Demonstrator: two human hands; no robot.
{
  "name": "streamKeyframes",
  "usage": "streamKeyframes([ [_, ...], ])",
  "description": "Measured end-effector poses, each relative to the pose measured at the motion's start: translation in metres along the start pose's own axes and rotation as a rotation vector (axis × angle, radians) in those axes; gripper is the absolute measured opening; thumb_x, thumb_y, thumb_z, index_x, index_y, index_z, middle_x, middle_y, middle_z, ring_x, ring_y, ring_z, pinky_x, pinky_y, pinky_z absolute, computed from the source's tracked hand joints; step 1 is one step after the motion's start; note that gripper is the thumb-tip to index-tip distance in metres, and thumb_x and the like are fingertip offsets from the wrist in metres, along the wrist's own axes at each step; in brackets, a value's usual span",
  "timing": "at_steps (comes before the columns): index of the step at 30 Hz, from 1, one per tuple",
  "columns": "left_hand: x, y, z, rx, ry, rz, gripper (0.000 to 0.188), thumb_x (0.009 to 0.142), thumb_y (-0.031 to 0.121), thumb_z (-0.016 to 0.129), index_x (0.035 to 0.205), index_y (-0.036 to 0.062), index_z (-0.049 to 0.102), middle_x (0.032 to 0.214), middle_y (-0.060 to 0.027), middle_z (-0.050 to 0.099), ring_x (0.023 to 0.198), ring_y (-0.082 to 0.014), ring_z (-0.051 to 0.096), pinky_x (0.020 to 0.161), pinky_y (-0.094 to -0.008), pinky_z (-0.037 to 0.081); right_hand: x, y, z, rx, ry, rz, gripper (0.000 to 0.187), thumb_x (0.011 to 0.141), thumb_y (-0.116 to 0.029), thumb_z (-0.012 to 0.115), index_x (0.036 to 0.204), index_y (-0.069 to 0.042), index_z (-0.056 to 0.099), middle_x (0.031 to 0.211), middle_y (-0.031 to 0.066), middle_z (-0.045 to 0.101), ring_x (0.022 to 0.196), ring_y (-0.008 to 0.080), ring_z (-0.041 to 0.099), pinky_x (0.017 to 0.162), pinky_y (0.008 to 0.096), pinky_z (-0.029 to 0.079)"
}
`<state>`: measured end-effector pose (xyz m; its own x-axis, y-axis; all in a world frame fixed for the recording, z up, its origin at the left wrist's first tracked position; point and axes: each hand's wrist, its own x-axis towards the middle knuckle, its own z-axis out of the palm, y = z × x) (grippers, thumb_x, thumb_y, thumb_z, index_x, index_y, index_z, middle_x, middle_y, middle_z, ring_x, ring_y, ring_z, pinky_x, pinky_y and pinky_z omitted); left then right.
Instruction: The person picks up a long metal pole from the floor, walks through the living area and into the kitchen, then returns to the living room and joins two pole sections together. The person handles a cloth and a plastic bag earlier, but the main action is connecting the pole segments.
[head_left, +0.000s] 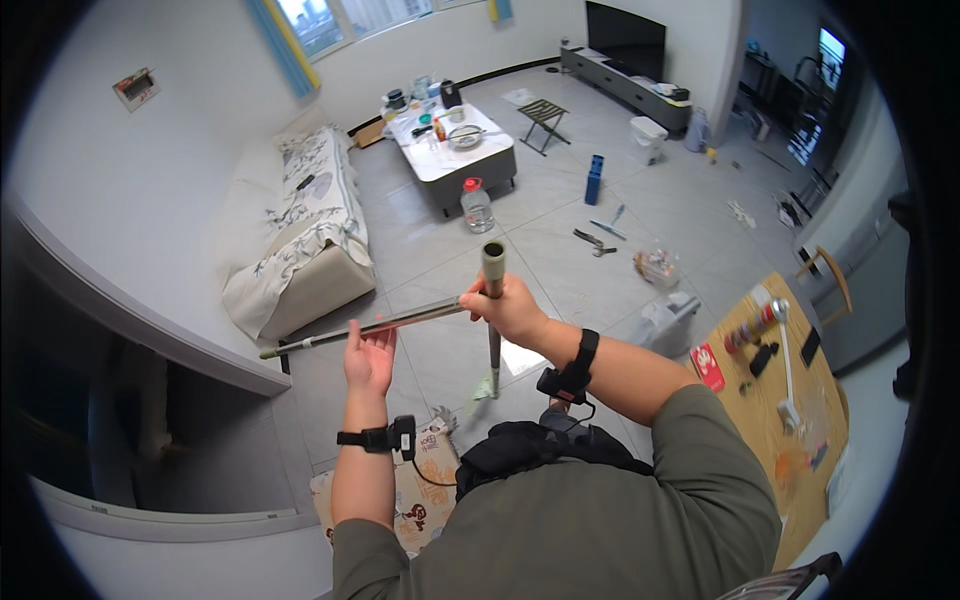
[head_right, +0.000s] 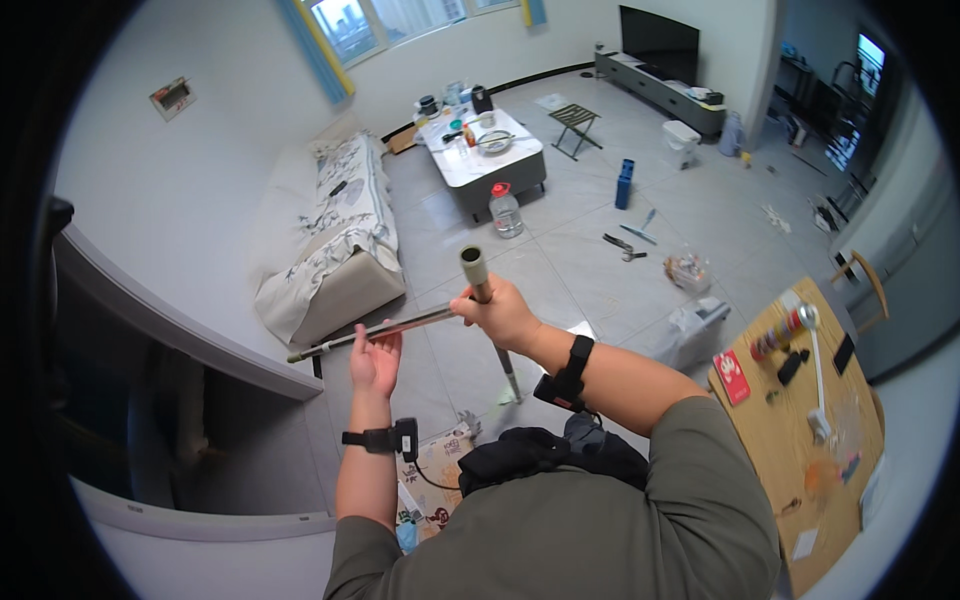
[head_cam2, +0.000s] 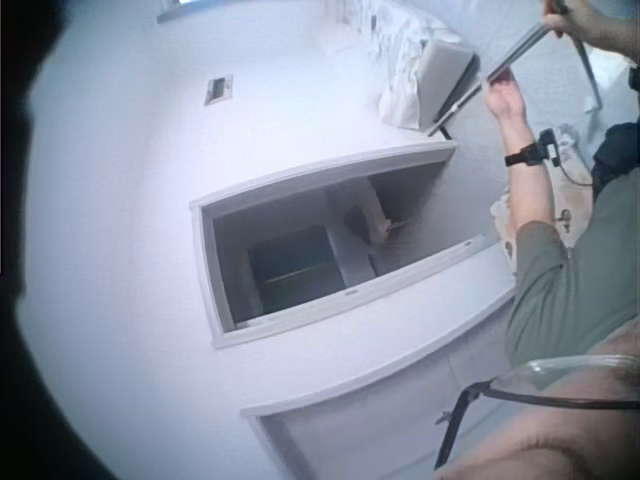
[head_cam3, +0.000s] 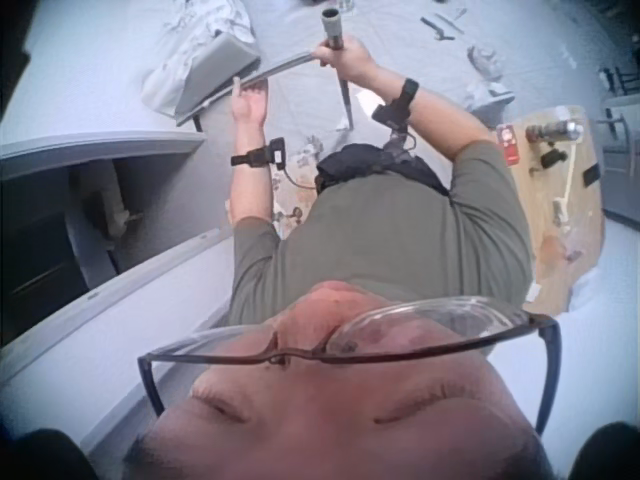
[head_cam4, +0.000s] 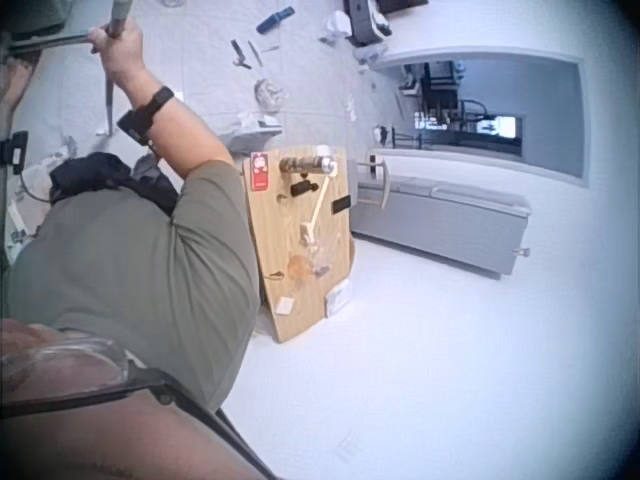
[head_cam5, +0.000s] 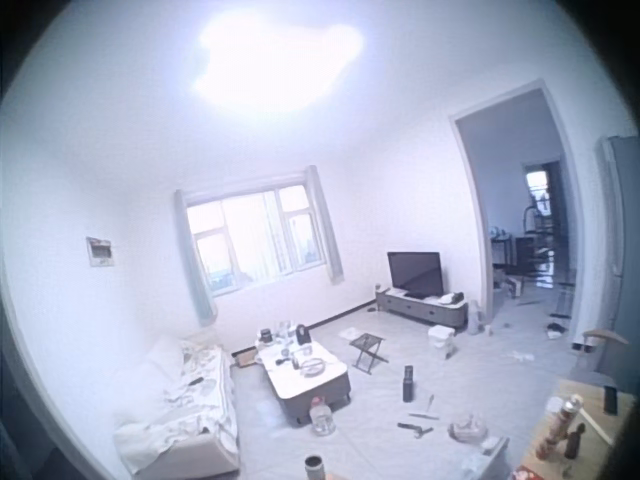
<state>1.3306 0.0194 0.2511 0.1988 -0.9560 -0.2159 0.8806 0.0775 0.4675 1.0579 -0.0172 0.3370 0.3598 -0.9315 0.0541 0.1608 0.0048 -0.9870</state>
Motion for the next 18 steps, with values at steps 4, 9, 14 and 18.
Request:
streamKeyframes([
  [4,0.054,0.011,0.012,-0.086,0.116,0.198,0.012,0.095,0.009,0.05,0.105,0.0042,0.052,0.099,-0.012,0.063,0.097,-0.0227,0.06,0.093,-0.0423,0.048,0.07,0.018,-0.022,-0.029,-0.271,-0.075,0.023,0.083,-0.016,0.067,0.097,-0.005,0.052,0.075,0.0001,0.052,0.07,0.0095,0.05,0.066,0.027,0.043],
  [9,0.052,0.076,0.083,-0.022,-0.014,0.654,0.008,0.096,0.018,0.048,0.101,0.0119,0.051,0.077,-0.0034,0.053,0.074,-0.0154,0.053,0.081,-0.0344,0.05,0.15,0.028,-0.062,0.016,-0.469,-0.095,0.029,0.087,-0.026,0.062,0.105,-0.007,0.05,0.076,-0.0018,0.041,0.072,0.0115,0.04,0.069,0.0283,0.038],
  [14,0.039,0.109,0.146,-0.021,-0.009,0.736,0.03,0.097,0.034,0.049,0.079,0.0106,0.046,0.06,0.0034,0.033,0.053,-0.0077,0.033,0.052,-0.0206,0.034,0.199,0.037,-0.076,-0.393,-0.556,-0.097,0.031,0.087,-0.034,0.062,0.086,-0.006,0.049,0.073,0.0058,0.05,0.07,0.0181,0.046,0.065,0.032,0.04],
  [18,0.046,0.125,0.166,-0.039,-0.127,0.746,0.041,0.097,0.036,0.049,0.067,0.0126,0.034,0.059,0.0038,0.026,0.051,-0.0075,0.026,0.05,-0.021,0.03,0.226,0.043,-0.061,-0.56,-0.615,-0.002,0.033,0.086,-0.035,0.063,0.078,-0.005,0.052,0.063,0.0094,0.051,0.06,0.0256,0.049,0.058,0.0369,0.04],
])
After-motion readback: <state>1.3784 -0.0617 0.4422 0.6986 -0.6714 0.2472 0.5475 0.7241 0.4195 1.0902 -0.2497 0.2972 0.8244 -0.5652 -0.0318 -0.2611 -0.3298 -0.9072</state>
